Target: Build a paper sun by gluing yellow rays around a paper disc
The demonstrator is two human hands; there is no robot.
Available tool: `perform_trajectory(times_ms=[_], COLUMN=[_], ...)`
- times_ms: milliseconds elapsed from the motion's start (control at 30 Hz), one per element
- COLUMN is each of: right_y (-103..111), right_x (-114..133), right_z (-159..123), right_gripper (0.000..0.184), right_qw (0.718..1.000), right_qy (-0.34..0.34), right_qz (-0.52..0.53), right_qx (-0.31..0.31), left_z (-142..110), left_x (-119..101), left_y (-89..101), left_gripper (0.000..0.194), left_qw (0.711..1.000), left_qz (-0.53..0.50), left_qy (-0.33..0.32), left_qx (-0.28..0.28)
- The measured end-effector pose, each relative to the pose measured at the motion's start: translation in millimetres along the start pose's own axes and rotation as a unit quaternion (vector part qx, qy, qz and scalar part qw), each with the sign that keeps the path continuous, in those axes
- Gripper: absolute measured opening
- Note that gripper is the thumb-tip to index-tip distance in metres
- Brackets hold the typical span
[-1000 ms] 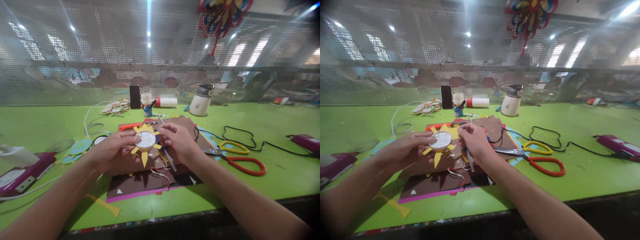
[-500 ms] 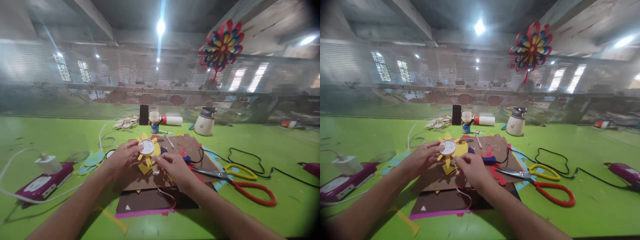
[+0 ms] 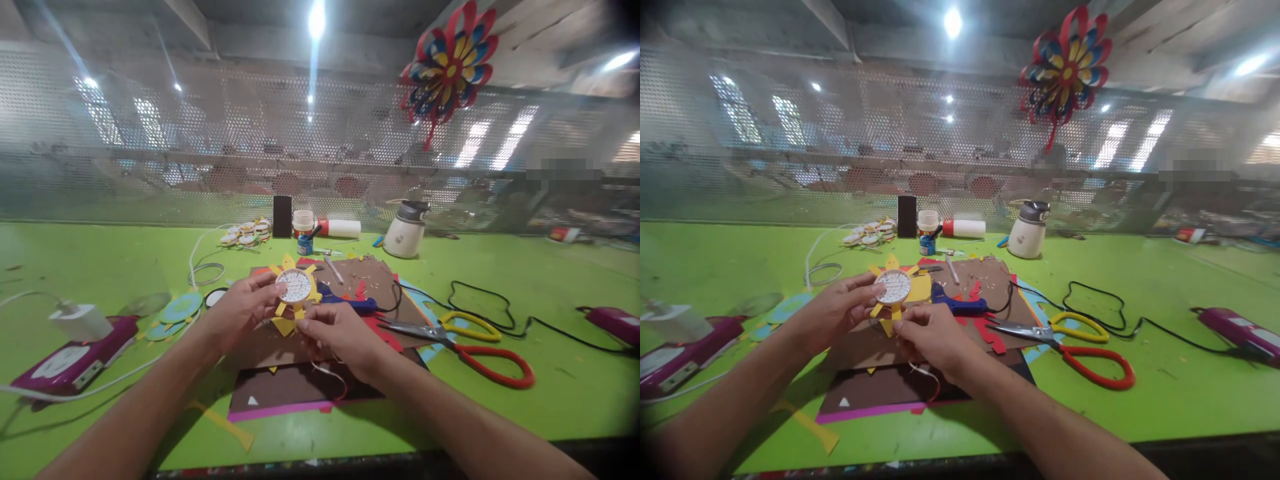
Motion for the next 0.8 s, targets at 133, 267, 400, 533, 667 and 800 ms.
perform_trajectory(times_ms=[133, 267, 400, 533, 667, 800], right_y=[0.2, 12.2, 29.4, 34.1, 30.3, 27.8], right_x=[0.8, 9.7, 24.2, 23.1, 17.1, 14.6], right_z=[-1.7, -0.6, 2.7, 8.6, 11.6, 11.3], right_gripper=[0.024, 0.030, 0.036, 0.035, 0.030, 0.030], right_qw=[1.000, 0.995, 0.988, 0.988, 0.988, 0.987], right_qy=[-0.008, 0.028, 0.103, 0.110, 0.106, 0.105], right_qz=[-0.025, -0.098, -0.082, -0.067, -0.077, -0.087], right_qx=[0.016, -0.018, -0.079, -0.089, -0.083, -0.084], left_z=[-0.2, 0.4, 2.2, 6.3, 10.9, 13.4], left_x=[0.3, -2.2, -3.4, -2.1, -3.7, -4.3], left_y=[1.2, 2.1, 9.7, 18.6, 26.3, 34.3], left_gripper=[0.018, 0.019, 0.015, 0.010, 0.007, 0.006], left_qw=[1.000, 1.000, 0.999, 0.998, 0.997, 0.995], left_qz=[0.010, 0.018, 0.026, 0.019, 0.009, 0.006], left_qy=[0.014, 0.013, 0.007, 0.008, 0.004, 0.009], left_qx=[-0.015, -0.010, -0.028, -0.054, -0.082, -0.104])
Point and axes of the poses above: each hand's wrist, its own z-axis towards the middle knuckle, its own y-axis out of the back of the hand, x = y × z, the point moved 7 cm from there along z, towards the middle knuckle
